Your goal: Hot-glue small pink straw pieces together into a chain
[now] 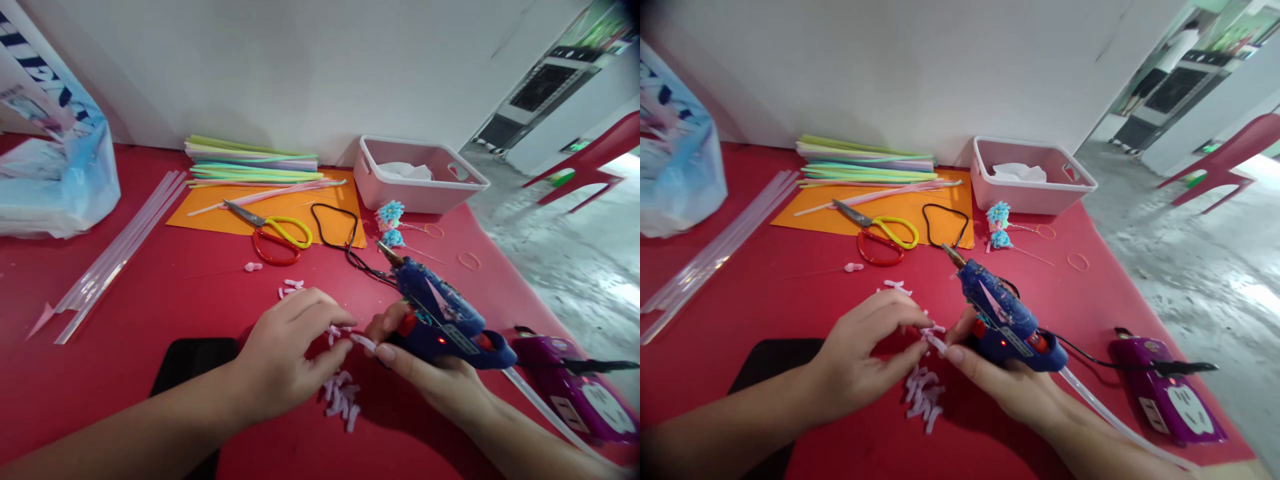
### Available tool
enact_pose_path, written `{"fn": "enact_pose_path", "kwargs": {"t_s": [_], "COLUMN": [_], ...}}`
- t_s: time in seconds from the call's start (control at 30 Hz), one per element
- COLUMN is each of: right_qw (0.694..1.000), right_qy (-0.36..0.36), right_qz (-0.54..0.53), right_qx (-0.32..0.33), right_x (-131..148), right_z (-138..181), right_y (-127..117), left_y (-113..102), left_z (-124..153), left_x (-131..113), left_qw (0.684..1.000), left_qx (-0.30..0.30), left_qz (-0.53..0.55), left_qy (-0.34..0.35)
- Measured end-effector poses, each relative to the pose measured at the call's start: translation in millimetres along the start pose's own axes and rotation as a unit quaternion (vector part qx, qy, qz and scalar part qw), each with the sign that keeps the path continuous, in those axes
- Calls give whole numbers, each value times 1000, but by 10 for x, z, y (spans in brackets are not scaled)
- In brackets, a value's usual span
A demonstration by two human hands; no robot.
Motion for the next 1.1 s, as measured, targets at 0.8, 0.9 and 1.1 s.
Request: {"fn": "enact_pose_path", "kwargs": {"t_s": [0.8,0.9,1.1], "right_qw": [988,990,989], "right_qy": [24,14,30], "right_qz": [-155,-140,-145], "right_qx": [1,14,2], "right_x": [-32,-28,-35], "right_z": [-12,-14,-14], "right_y": [107,108,104], "left_y": [-101,-99,-72], "left_z": [-2,3,4], "left_x": [-180,-174,-143], "left_qw": [995,995,996], "left_qx": [-55,-55,-48], "left_qz": [-30,-19,-7], "left_qy": [83,82,73]}}
Point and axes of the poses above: each hand's wrist, its own z-axis away from the middle knuckle, its own y-axis out of the palm, x = y × z, the point moved 8 cm from there along -z, towards the middle knuckle, and after that the axes turned 2 degrees about z, right-handed, at the moved point
